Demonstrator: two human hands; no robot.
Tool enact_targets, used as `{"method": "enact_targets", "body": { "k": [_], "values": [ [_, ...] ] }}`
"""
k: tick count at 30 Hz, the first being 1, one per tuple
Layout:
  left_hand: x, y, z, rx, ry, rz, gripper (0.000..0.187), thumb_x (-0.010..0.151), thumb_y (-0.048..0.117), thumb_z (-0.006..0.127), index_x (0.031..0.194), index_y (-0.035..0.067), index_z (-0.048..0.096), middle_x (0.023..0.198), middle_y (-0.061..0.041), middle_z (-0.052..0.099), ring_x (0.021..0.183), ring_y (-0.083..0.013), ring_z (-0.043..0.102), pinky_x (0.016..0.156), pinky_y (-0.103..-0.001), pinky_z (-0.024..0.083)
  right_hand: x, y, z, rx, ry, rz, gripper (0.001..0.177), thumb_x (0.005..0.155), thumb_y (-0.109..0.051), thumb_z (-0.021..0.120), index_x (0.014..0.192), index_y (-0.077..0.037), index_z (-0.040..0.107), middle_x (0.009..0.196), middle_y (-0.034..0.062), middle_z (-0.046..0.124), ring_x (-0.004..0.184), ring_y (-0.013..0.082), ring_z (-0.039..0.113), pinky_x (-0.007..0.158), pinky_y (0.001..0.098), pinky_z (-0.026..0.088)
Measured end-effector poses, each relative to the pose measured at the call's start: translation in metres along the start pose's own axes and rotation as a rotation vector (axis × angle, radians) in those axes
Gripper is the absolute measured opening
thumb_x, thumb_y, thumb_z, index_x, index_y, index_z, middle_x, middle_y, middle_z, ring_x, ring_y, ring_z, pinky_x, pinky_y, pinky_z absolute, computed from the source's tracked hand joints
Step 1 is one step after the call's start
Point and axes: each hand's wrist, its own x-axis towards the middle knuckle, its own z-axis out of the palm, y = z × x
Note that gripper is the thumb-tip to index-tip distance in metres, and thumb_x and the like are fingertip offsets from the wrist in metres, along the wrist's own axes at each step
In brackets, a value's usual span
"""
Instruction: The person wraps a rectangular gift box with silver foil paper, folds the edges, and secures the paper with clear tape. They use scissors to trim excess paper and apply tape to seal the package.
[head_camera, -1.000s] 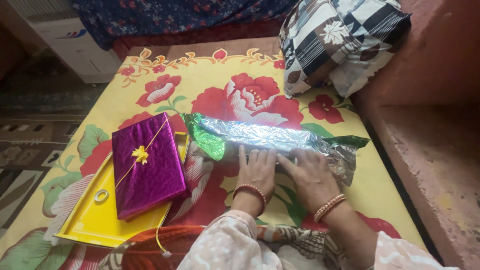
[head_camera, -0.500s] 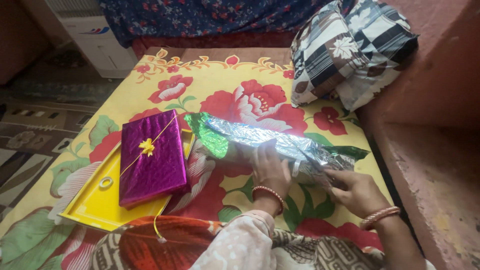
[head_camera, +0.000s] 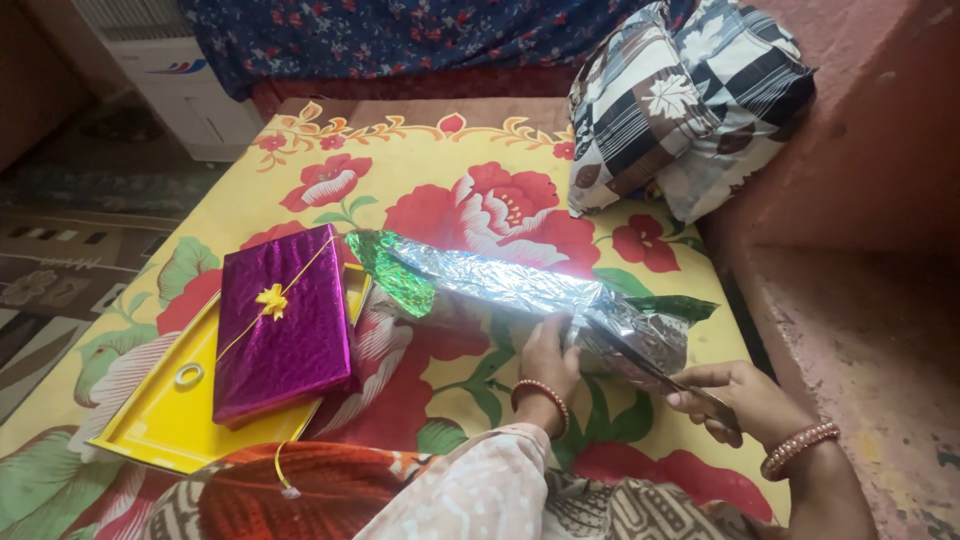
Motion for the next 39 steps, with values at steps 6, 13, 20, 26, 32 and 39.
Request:
{"method": "enact_targets", "body": {
  "k": [6, 13, 20, 26, 32, 39],
  "values": [
    [0.003, 0.002, -0.003, 0.189, -0.142, -0.020, 0.054, 0.081, -0.003, 0.072, 0.133, 0.012, 0.064, 0.108, -0.018, 0.063, 0.102, -0.0376, 0.062, 0.091, -0.043, 0.051, 0.003, -0.002, 0.001, -0.042, 0.019, 0.124, 0.042, 0.083, -0.019, 0.083, 0.121, -0.001, 0.077, 0.062, 0.0068, 0.057, 0.044, 0.0155, 0.045, 0.042, 0.0319, 0.033],
    [0.020, 0.021, -0.015, 0.387, -0.348, -0.152, 0.053, 0.087, 0.003, 0.067, 0.138, 0.019, 0.061, 0.123, -0.017, 0.062, 0.115, -0.0373, 0.060, 0.100, -0.043, 0.049, 0.002, -0.004, 0.005, -0.080, -0.010, 0.128, 0.044, 0.083, -0.020, 0.086, 0.121, 0.000, 0.072, 0.065, 0.0073, 0.060, 0.044, 0.0158, 0.047, 0.042, 0.0312, 0.033],
    [0.032, 0.025, -0.024, 0.397, -0.463, -0.169, 0.060, 0.085, 0.003, 0.064, 0.142, 0.021, 0.057, 0.130, -0.016, 0.062, 0.123, -0.0356, 0.060, 0.106, -0.042, 0.048, 0.003, -0.011, 0.012, -0.135, 0.002, 0.147, 0.045, 0.084, -0.020, 0.084, 0.124, 0.001, 0.075, 0.065, 0.0086, 0.061, 0.045, 0.0165, 0.049, 0.043, 0.0318, 0.034],
    [0.033, 0.020, -0.025, 0.398, -0.489, -0.196, 0.066, 0.083, 0.004, 0.064, 0.145, 0.023, 0.054, 0.138, -0.014, 0.059, 0.127, -0.0346, 0.056, 0.108, -0.041, 0.045, 0.004, -0.014, 0.017, -0.134, -0.022, 0.093, 0.046, 0.079, -0.016, 0.084, 0.121, 0.001, 0.075, 0.066, 0.0075, 0.061, 0.047, 0.0145, 0.049, 0.044, 0.0309, 0.036],
    [0.030, 0.017, -0.025, 0.371, -0.456, -0.141, 0.064, 0.083, 0.004, 0.064, 0.144, 0.020, 0.054, 0.141, -0.014, 0.058, 0.129, -0.0347, 0.056, 0.109, -0.040, 0.044, 0.000, -0.019, 0.021, -0.196, -0.023, 0.083, 0.047, 0.078, -0.014, 0.088, 0.122, 0.001, 0.078, 0.067, 0.0079, 0.065, 0.048, 0.0154, 0.051, 0.046, 0.0317, 0.039],
    [0.029, 0.012, -0.027, 0.352, -0.440, -0.082, 0.062, 0.084, 0.004, 0.064, 0.143, 0.018, 0.055, 0.138, -0.016, 0.059, 0.125, -0.0357, 0.057, 0.106, -0.041, 0.046, -0.001, -0.023, 0.023, -0.229, -0.037, 0.090, 0.045, 0.079, -0.011, 0.086, 0.122, -0.002, 0.079, 0.071, 0.0082, 0.069, 0.048, 0.0149, 0.052, 0.047, 0.0317, 0.044]
  ]
}}
